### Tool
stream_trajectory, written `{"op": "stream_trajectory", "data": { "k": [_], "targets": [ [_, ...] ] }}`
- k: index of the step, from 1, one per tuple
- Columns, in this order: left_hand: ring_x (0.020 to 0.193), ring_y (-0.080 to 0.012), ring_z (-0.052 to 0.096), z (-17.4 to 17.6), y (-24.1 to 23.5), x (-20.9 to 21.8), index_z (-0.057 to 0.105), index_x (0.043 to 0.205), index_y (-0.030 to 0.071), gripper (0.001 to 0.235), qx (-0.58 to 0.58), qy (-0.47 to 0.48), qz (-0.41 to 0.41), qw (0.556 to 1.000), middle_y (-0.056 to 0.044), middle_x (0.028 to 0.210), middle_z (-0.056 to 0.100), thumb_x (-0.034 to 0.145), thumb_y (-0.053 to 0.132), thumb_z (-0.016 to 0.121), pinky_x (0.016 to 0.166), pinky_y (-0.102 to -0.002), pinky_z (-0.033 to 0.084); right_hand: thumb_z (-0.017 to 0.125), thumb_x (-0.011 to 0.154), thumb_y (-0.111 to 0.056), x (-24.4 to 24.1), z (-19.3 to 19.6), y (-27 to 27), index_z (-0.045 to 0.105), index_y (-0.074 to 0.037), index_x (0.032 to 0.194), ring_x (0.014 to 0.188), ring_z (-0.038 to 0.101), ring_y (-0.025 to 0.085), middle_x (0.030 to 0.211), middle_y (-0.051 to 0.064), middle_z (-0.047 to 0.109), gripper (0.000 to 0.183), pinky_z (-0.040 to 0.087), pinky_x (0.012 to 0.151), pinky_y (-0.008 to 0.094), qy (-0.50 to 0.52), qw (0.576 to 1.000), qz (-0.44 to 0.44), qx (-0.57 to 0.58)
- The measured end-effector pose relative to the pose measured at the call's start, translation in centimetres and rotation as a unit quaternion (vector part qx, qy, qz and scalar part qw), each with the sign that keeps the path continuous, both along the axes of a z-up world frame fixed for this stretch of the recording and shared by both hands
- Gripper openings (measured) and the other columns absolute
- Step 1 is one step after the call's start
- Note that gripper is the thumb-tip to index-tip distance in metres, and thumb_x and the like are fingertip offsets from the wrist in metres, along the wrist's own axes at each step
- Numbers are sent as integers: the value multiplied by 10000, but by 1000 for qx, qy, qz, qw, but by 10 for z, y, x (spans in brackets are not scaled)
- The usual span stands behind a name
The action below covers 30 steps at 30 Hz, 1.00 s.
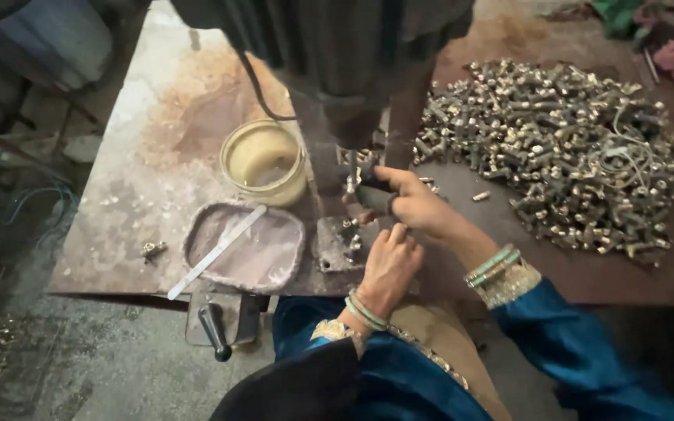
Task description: The person sits at a bench press machine, places small metal faucet-like components into a jig one at a time, and operates the press to stamp each part, then moves finished pieces aside and picks the next component from a bowl or the table pile.
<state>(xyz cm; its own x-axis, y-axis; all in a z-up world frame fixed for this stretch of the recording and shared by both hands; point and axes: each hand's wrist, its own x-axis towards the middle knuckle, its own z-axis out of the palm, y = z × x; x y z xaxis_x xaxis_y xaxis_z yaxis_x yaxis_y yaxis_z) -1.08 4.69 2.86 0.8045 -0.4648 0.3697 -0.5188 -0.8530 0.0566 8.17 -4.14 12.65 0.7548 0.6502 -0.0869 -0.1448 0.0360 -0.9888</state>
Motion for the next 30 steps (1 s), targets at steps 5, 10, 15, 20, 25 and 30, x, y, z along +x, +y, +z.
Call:
{"op": "stream_trajectory", "data": {
  "k": [5, 10, 15, 20, 25, 30],
  "targets": [
    [1004, -339, 612, 42, 24, -58, 756, 1136, 76, 391, -237, 80, 11, 968, -108, 963, 671, 765, 38, 639, 696, -428, 553, 302, 779, 159, -29, -60, 15, 540, 17, 1378, 1008, 692, 202, 1173, 112, 696, 660, 569, 930, 296, -102, 977, -188, 18],
    [921, -336, 693, 78, 124, -90, 756, 1039, 101, 229, -365, 82, 124, 919, -115, 980, 717, 838, 46, 661, 787, -421, 572, 352, 881, 144, -36, -72, 12, 587, 58, 1337, 1047, 677, 186, 1195, 107, 686, 520, 547, 957, 298, -124, 973, -187, 56],
    [886, -361, 682, 68, 190, -88, 743, 982, 66, 142, -303, 69, 258, 915, -126, 988, 709, 858, 69, 674, 747, -452, 540, 427, 960, 110, -46, -56, 25, 581, 38, 1334, 1049, 673, 180, 1207, 84, 674, 410, 535, 969, 294, -103, 961, -227, 123],
    [894, -364, 666, 45, 194, -83, 703, 914, 53, 126, -155, 138, 230, 951, -139, 935, 659, 807, 33, 638, 765, -467, 537, 461, 1034, 86, -49, -44, 28, 618, 40, 1351, 923, 638, 197, 1171, 104, 686, 356, 506, 808, 311, -49, 972, -216, 80],
    [868, -314, 728, 37, 212, -65, 786, 928, 85, 162, -237, 184, 183, 936, -136, 903, 750, 788, 67, 708, 788, -396, 565, 449, 997, 61, -46, -33, 21, 606, 20, 1336, 962, 685, 185, 1177, 100, 699, 375, 584, 887, 346, -78, 980, -168, 77],
    [769, -174, 753, 74, 234, -55, 820, 1055, 66, 252, -394, 406, 212, 797, -109, 889, 822, 815, 138, 793, 705, -287, 583, 460, 1004, 55, -49, -22, 24, 606, 54, 1299, 1061, 675, 168, 1193, 106, 683, 329, 580, 868, 350, -78, 977, -189, 55]
  ]
}}
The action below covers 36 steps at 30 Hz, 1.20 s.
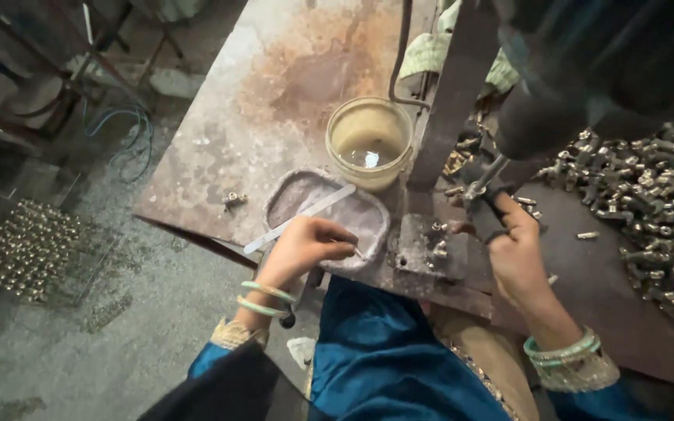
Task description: The person sits at a bench press machine, places small metal faucet-like components into a jig one at a time, and operates the press to stamp each part, then moves finished pieces aside and picks the next component from a bowl or the table pile.
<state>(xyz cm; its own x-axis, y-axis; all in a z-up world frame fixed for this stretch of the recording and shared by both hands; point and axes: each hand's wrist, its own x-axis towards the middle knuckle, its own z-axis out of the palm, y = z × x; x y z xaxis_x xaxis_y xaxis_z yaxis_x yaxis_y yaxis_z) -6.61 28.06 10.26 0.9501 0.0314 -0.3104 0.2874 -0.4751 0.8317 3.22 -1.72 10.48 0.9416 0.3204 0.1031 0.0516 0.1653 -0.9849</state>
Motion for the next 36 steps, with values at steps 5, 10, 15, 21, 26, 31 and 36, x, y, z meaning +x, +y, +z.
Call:
{"op": "stream_trajectory", "data": {
  "k": [5, 10, 15, 21, 26, 31, 36],
  "targets": [
    [796, -99, 718, -33, -38, -19, 753, 1029, 27, 184, -399, 10, 109, 911, -37, 906, 784, 859, 95, 766, 720, -233, 567, 431, 942, 96, -4, 6, 3, 619, 56, 1308, 922, 677, 203, 1155, 140, 699, 413, 572, 863, 355, -4, 1000, -8, -9],
    [799, -87, 705, -68, -124, -30, 748, 984, -5, 142, -301, -135, 183, 926, -53, 875, 764, 861, 48, 794, 722, -240, 575, 417, 954, 97, 4, -18, -4, 608, 50, 1292, 940, 682, 193, 1131, 120, 698, 391, 591, 883, 355, -17, 999, 20, 44],
    [780, -150, 766, -47, -151, -32, 711, 946, 10, 126, -111, -310, 189, 925, -67, 911, 741, 838, 7, 777, 700, -274, 608, 459, 1008, 63, -4, 15, 8, 594, 17, 1328, 955, 663, 164, 1122, 94, 694, 351, 575, 826, 337, 18, 1000, 2, 22],
    [811, -312, 707, -47, -153, -23, 690, 950, 40, 150, -30, -352, 152, 923, -119, 910, 678, 824, 24, 770, 709, -359, 570, 390, 927, 121, 7, -17, -5, 613, 44, 1289, 922, 698, 199, 1130, 111, 701, 432, 614, 857, 357, -1, 1000, 10, 16],
    [952, -344, 644, -36, -142, -12, 621, 1179, 79, 358, 79, -330, 73, 938, -124, 1103, 615, 834, 55, 713, 734, -422, 545, 375, 880, 140, -5, 6, 9, 618, 35, 1307, 954, 683, 167, 1147, 92, 698, 502, 598, 851, 337, -5, 999, -4, 33],
    [1019, -325, 609, -27, -135, 10, 611, 1310, 87, 514, 198, -364, -52, 908, -103, 1091, 598, 818, 135, 751, 761, -407, 550, 383, 878, 138, 9, -15, 3, 602, 23, 1331, 959, 680, 156, 1149, 79, 701, 516, 580, 887, 311, -30, 999, 14, 15],
    [1064, -301, 617, -48, -148, 17, 609, 1280, 115, 488, 164, -318, -17, 934, -79, 1102, 618, 834, 206, 783, 812, -393, 553, 403, 904, 142, 6, -15, 1, 616, 47, 1306, 941, 682, 174, 1142, 89, 699, 465, 571, 884, 318, -1, 1000, 6, 21]
  ]
}}
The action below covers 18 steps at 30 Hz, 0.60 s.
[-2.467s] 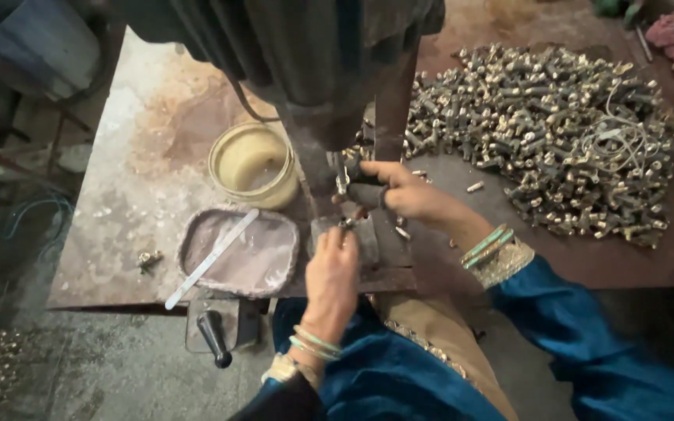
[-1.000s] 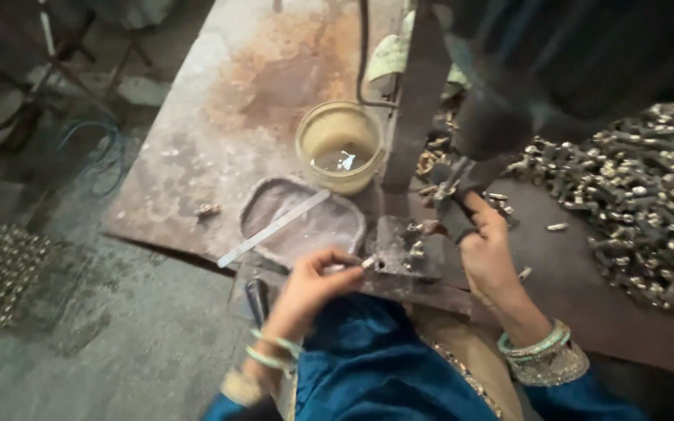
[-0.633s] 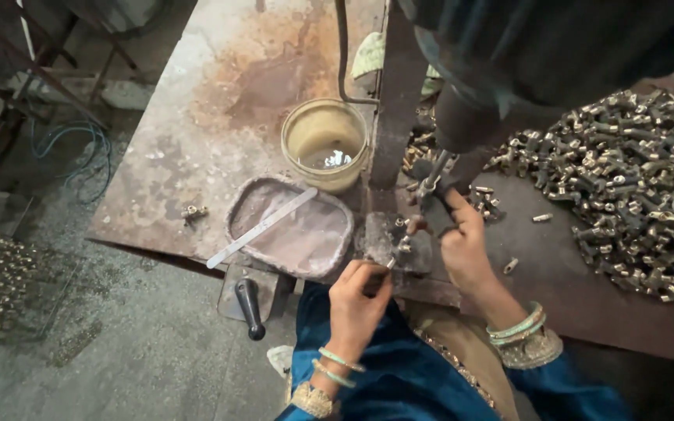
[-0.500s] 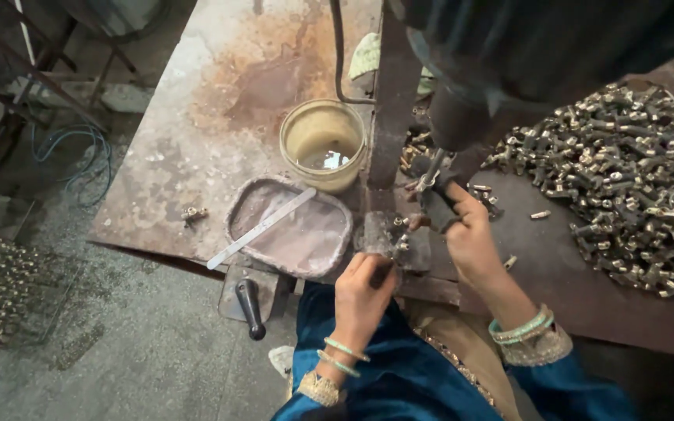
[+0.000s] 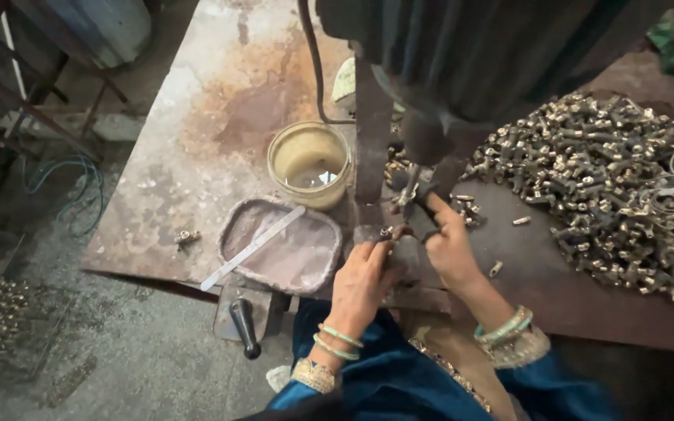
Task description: The person sits at a bench press machine, places small metal faucet-like components into a jig one at a time, and operates the press to stamp each part, then moves finished pieces aside and picks the next component from a bowl or the table pile.
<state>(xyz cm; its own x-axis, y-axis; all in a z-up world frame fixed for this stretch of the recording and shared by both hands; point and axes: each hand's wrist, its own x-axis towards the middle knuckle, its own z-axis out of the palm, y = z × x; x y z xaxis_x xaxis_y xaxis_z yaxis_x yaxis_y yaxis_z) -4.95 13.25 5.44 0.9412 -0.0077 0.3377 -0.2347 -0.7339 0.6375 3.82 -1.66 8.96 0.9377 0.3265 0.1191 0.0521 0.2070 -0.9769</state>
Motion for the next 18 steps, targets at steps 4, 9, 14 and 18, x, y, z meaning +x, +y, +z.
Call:
{"op": "stream_trajectory", "data": {
  "k": [4, 9, 14, 18],
  "targets": [
    [1044, -323, 609, 12, -11, 0, 535, 1431, 80, 666, 28, -4, 9, 1000, -101, 1127, 607, 801, 146, 740, 794, -397, 553, 385, 856, 147, -2, 5, 3, 594, 27, 1343, 1056, 662, 121, 1183, 63, 695, 544, 521, 959, 262, -39, 999, -11, -22],
    [1108, -353, 595, 11, -10, 9, 519, 1400, 24, 595, 14, -23, 91, 995, -147, 1233, 581, 827, 69, 676, 781, -392, 550, 398, 882, 135, 8, -22, -2, 615, 27, 1339, 951, 653, 144, 1130, 64, 695, 517, 530, 858, 278, -13, 1000, -13, -20],
    [1058, -337, 612, 2, -7, 23, 656, 1142, 108, 259, 70, -49, 77, 993, -98, 1078, 626, 884, 132, 657, 818, -403, 567, 375, 822, 115, 8, -15, -3, 597, 11, 1330, 993, 672, 132, 1133, 40, 702, 564, 541, 922, 265, 0, 999, 5, 33],
    [1006, -332, 612, 19, -11, 23, 674, 1117, 128, 163, 47, -60, 80, 994, -92, 1012, 626, 958, 142, 642, 745, -410, 566, 448, 876, 111, 1, -14, 1, 620, 45, 1336, 1022, 625, 115, 1155, 44, 689, 496, 505, 916, 264, -43, 996, -66, -52]
  ]
}}
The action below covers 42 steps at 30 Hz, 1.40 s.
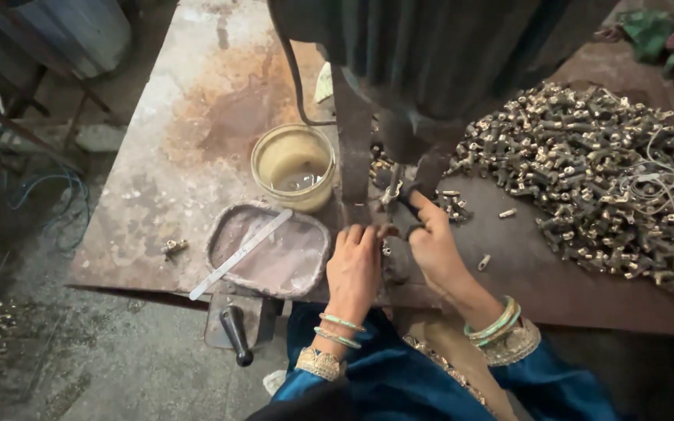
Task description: The person sits at a bench press machine, places small metal faucet-like components into a jig one at a time, and operates the press to stamp each part, then moves finished pieces aside and picks the next component from a bowl or the table pile.
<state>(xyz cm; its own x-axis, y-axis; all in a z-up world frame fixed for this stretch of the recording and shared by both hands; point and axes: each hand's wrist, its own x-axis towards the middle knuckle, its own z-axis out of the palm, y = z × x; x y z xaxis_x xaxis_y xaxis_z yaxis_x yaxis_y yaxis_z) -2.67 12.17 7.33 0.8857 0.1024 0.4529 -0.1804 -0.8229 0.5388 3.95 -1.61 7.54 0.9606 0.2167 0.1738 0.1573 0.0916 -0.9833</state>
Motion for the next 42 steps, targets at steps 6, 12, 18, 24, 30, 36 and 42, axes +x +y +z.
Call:
{"op": "stream_trajectory", "data": {
  "k": [6, 12, 18, 24, 30, 36, 42],
  "targets": [
    [975, -312, 612, 0, -1, 0, 654, 1010, 120, 98, 2, 28, 21, 999, -76, 998, 626, 942, 189, 670, 706, -419, 563, 425, 842, 89, 5, -26, -4, 483, -12, 1388, 1033, 647, 104, 1188, 25, 666, 559, 524, 936, 253, 34, 999, -19, 32],
    [954, -324, 608, -1, 1, -2, 672, 1076, 113, 179, -4, 24, 18, 1000, -83, 976, 621, 905, 168, 666, 690, -430, 555, 474, 974, 85, 18, -7, -15, 554, 115, 1412, 962, 645, 221, 1156, 160, 666, 446, 546, 893, 349, 117, 977, 149, 93],
    [955, -319, 613, 9, -2, 2, 664, 1044, 105, 119, -4, 26, 22, 999, -87, 961, 625, 960, 187, 646, 695, -437, 556, 374, 818, 122, 8, -24, 0, 493, -6, 1357, 1071, 667, 127, 1189, 45, 682, 566, 532, 989, 254, 70, 989, 0, 128],
    [978, -327, 618, 10, 0, -9, 671, 1093, 77, 176, -75, -58, 49, 994, -83, 1050, 698, 923, 121, 673, 800, -418, 537, 368, 795, 131, 3, 10, -1, 611, 60, 1319, 956, 672, 152, 1105, 86, 712, 581, 553, 885, 274, 58, 993, 76, 69],
    [992, -97, 645, -5, 8, -32, 592, 1285, 61, 342, -597, 80, 18, 798, -46, 1103, 703, 951, 85, 659, 818, -243, 526, 392, 816, 152, 0, 24, 5, 637, 50, 1296, 854, 678, 145, 1043, 81, 718, 549, 561, 812, 273, 80, 993, 69, 51],
    [986, -86, 649, -2, 9, -45, 600, 1307, 14, 368, -600, 97, 16, 794, -47, 1078, 710, 948, 53, 670, 852, -220, 533, 347, 787, 156, -7, 32, 9, 636, 34, 1270, 835, 684, 147, 1054, 76, 728, 576, 567, 776, 272, 59, 996, 52, 43],
    [961, -85, 647, 4, 11, -47, 627, 1302, 8, 355, -631, 107, 9, 769, -49, 1075, 721, 953, 52, 678, 819, -228, 517, 329, 759, 158, -7, 30, 10, 617, 17, 1231, 810, 688, 139, 1018, 54, 729, 570, 572, 752, 265, 86, 993, 48, 70]
  ]
}}
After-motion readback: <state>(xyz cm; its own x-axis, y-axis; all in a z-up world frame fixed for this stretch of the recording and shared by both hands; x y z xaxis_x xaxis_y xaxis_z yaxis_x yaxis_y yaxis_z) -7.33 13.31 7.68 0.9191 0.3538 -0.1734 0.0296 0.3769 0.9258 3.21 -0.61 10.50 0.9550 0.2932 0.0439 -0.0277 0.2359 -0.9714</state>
